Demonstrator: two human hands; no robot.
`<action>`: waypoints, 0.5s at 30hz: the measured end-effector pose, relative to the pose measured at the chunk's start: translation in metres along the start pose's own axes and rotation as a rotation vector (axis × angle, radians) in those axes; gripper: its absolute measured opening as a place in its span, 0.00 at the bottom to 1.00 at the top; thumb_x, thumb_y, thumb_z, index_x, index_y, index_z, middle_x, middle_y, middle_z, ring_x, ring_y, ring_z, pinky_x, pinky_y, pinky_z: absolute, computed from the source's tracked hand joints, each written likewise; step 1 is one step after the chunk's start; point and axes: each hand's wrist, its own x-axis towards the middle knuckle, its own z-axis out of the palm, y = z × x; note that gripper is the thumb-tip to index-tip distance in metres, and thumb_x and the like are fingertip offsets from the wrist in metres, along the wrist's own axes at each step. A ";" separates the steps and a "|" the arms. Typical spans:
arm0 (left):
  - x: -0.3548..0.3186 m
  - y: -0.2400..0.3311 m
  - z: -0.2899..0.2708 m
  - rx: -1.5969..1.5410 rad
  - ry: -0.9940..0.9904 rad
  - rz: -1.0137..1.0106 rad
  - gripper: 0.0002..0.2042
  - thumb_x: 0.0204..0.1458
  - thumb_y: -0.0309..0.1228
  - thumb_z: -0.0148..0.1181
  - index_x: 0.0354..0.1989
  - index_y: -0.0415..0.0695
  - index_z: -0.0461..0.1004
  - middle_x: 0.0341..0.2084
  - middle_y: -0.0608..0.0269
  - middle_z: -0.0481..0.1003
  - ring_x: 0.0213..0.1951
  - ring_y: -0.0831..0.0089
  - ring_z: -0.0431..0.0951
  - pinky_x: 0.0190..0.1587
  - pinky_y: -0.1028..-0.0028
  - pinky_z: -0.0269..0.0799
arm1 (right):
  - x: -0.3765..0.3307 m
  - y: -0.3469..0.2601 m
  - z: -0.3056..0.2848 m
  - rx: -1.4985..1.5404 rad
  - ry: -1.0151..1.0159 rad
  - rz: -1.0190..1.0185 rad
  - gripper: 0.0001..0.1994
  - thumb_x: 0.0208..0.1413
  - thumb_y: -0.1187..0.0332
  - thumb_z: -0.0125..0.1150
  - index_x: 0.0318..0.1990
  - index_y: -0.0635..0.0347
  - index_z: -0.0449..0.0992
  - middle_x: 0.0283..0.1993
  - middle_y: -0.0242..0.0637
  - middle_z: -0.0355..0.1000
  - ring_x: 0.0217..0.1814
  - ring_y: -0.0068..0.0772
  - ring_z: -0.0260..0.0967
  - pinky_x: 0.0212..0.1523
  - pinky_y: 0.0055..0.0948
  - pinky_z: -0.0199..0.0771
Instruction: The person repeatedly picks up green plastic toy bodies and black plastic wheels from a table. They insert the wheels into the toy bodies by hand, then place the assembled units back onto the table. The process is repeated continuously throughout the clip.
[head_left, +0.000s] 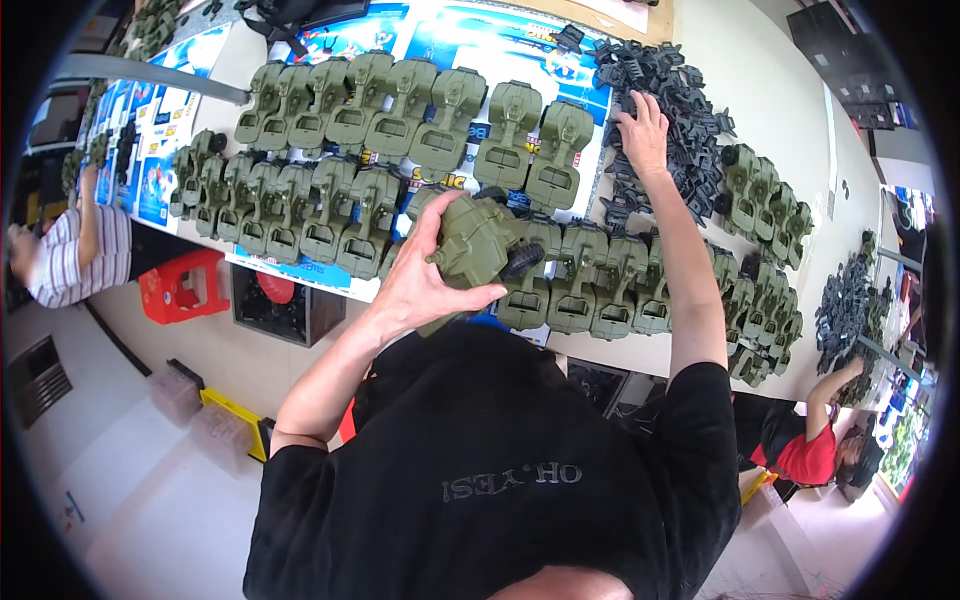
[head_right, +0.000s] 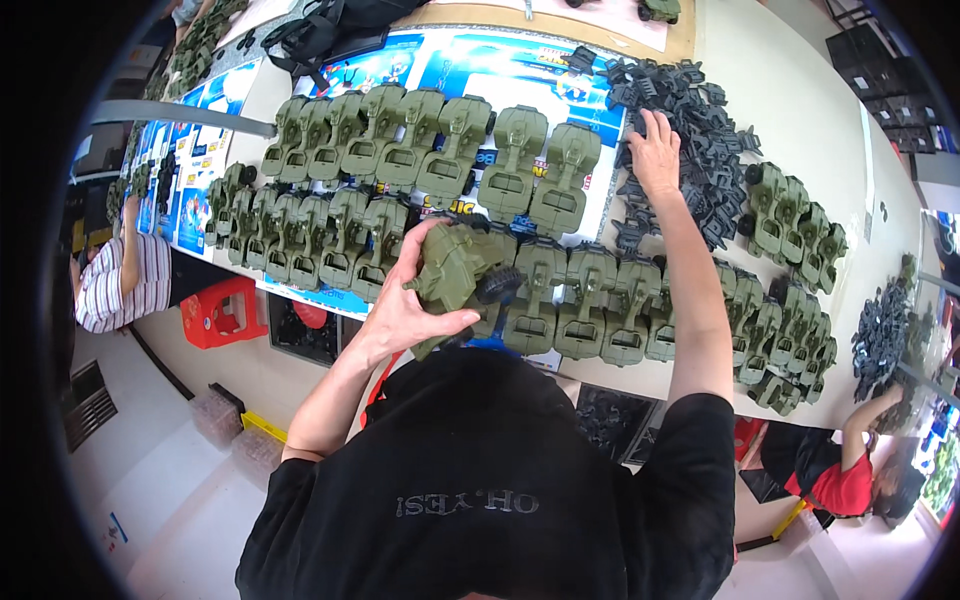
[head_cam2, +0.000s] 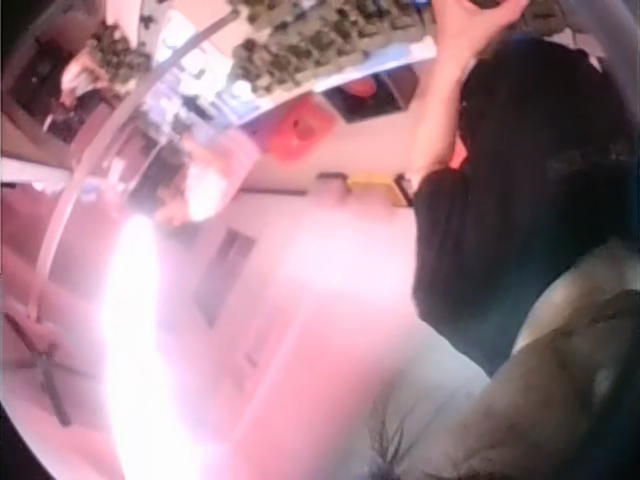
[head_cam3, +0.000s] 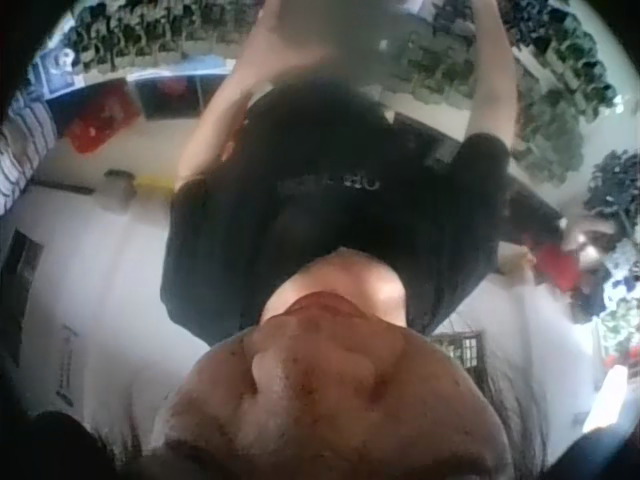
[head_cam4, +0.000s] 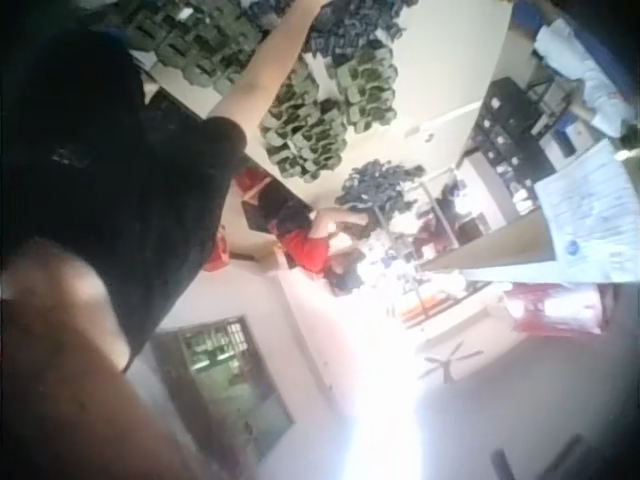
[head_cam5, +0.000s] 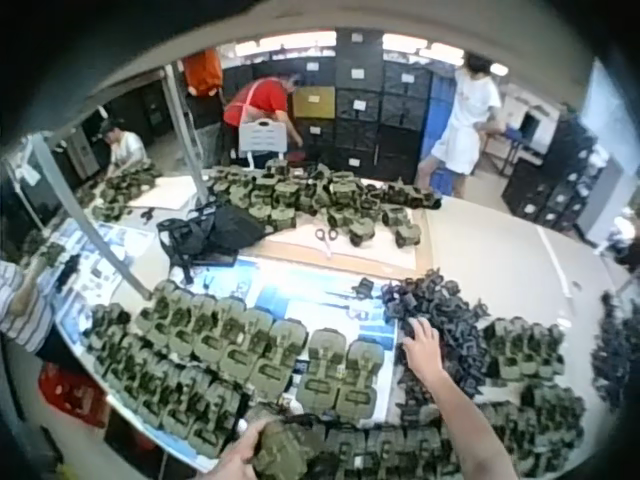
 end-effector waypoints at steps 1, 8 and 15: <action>0.000 0.000 0.000 -0.017 -0.012 -0.011 0.48 0.29 0.39 0.75 0.60 0.42 0.52 0.52 0.52 0.64 0.55 0.63 0.65 0.58 0.67 0.60 | 0.001 0.000 -0.004 0.004 0.029 0.012 0.09 0.44 0.69 0.62 0.36 0.50 0.75 0.58 0.35 0.60 0.65 0.41 0.50 0.56 0.41 0.55; -0.004 -0.008 -0.006 -0.250 -0.190 -0.209 0.45 0.36 0.36 0.73 0.62 0.41 0.49 0.52 0.57 0.66 0.54 0.69 0.66 0.58 0.70 0.60 | 0.006 0.002 -0.017 0.064 -0.112 0.002 0.19 0.45 0.73 0.59 0.48 0.49 0.71 0.62 0.37 0.56 0.66 0.42 0.49 0.57 0.40 0.56; -0.023 -0.020 -0.018 -0.656 -0.336 -0.373 0.48 0.40 0.35 0.72 0.65 0.43 0.42 0.55 0.59 0.63 0.58 0.71 0.62 0.60 0.69 0.57 | 0.025 -0.004 -0.015 -0.056 -0.395 -0.233 0.15 0.44 0.73 0.58 0.41 0.45 0.78 0.66 0.34 0.52 0.69 0.37 0.43 0.61 0.39 0.53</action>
